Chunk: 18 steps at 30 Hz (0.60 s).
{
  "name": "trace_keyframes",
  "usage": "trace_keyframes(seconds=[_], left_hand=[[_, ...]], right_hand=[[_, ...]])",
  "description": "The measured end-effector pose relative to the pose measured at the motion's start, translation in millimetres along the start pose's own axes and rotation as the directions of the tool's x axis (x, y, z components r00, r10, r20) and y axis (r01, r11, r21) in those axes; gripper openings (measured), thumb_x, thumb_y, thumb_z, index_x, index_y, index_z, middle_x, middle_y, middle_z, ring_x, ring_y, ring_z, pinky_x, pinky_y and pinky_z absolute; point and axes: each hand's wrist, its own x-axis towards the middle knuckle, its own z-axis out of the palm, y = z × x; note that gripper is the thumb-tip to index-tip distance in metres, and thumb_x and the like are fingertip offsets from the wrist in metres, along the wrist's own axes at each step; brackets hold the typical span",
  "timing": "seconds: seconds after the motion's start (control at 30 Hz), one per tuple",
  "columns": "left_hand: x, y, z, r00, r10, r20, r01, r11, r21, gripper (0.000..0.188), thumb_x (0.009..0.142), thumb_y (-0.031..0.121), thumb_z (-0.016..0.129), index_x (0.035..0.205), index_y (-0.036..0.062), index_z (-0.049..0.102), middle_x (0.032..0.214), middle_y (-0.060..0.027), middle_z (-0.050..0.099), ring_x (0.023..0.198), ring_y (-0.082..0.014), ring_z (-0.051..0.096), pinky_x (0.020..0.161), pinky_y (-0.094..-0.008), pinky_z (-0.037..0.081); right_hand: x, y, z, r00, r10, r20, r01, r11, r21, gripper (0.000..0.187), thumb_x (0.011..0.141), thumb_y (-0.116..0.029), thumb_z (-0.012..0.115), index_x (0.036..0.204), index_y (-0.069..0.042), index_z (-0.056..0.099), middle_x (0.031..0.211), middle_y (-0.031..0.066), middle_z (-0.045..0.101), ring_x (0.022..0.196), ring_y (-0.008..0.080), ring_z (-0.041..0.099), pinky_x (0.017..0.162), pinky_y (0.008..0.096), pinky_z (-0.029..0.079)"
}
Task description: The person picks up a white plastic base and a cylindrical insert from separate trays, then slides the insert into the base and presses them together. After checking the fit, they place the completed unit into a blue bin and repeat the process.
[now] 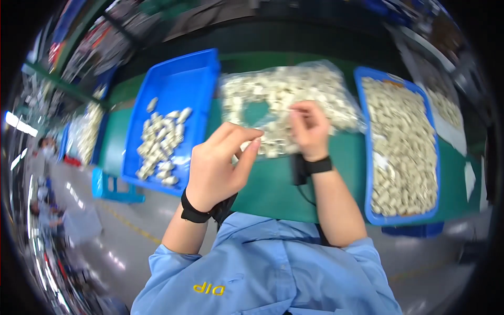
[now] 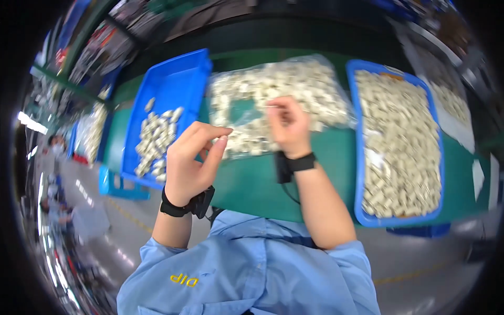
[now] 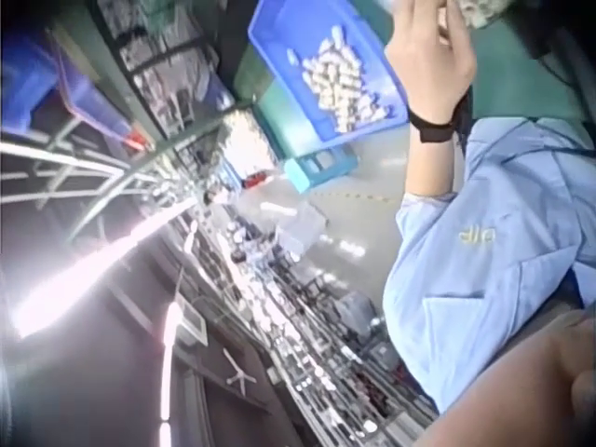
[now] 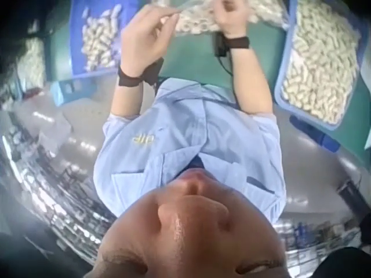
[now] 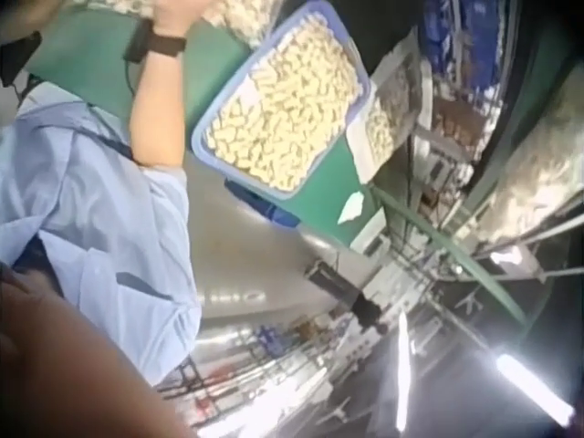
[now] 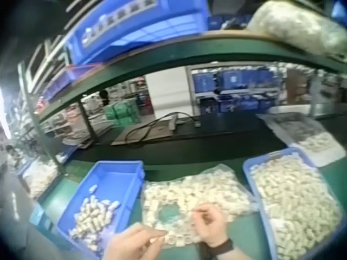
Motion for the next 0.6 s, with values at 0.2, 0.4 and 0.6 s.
trace_keyframes(seconds=[0.2, 0.4, 0.6], left_hand=[[63.6, 55.1, 104.4, 0.835, 0.464, 0.297, -0.433, 0.886, -0.167, 0.008, 0.085, 0.008, 0.070, 0.092, 0.0052, 0.069, 0.087, -0.0080, 0.067, 0.069, -0.0250, 0.065, 0.062, -0.0368, 0.050], [85.5, 100.6, 263.2, 0.566, 0.624, 0.538, -0.700, 0.709, -0.086, 0.014, 0.083, 0.008, 0.062, 0.096, 0.0118, 0.065, 0.092, -0.0095, 0.062, 0.093, -0.0301, 0.066, 0.073, -0.0437, 0.055], [76.7, 96.0, 304.3, 0.662, 0.541, 0.519, -0.630, 0.777, -0.005, 0.022, 0.082, 0.015, 0.066, 0.104, 0.0131, 0.063, 0.095, -0.0133, 0.061, 0.092, -0.0319, 0.066, 0.071, -0.0445, 0.055]], right_hand=[[0.7, -24.8, 7.1, 0.976, 0.166, 0.142, -0.218, 0.684, 0.696, 0.008, 0.089, -0.001, 0.062, 0.097, -0.002, 0.065, 0.085, 0.0004, 0.064, 0.072, 0.0049, 0.056, 0.065, 0.0212, 0.045], [6.4, -1.4, 1.3, 0.996, 0.090, -0.010, -0.089, 0.990, 0.107, 0.009, 0.087, 0.004, 0.058, 0.092, 0.000, 0.065, 0.071, -0.0029, 0.059, 0.062, 0.0013, 0.048, 0.055, 0.0199, 0.038], [7.9, 0.6, -2.1, 0.998, 0.051, -0.033, -0.046, 0.987, 0.151, 0.010, 0.087, 0.005, 0.057, 0.090, 0.000, 0.065, 0.071, -0.0030, 0.059, 0.062, 0.0009, 0.048, 0.054, 0.0199, 0.037]])
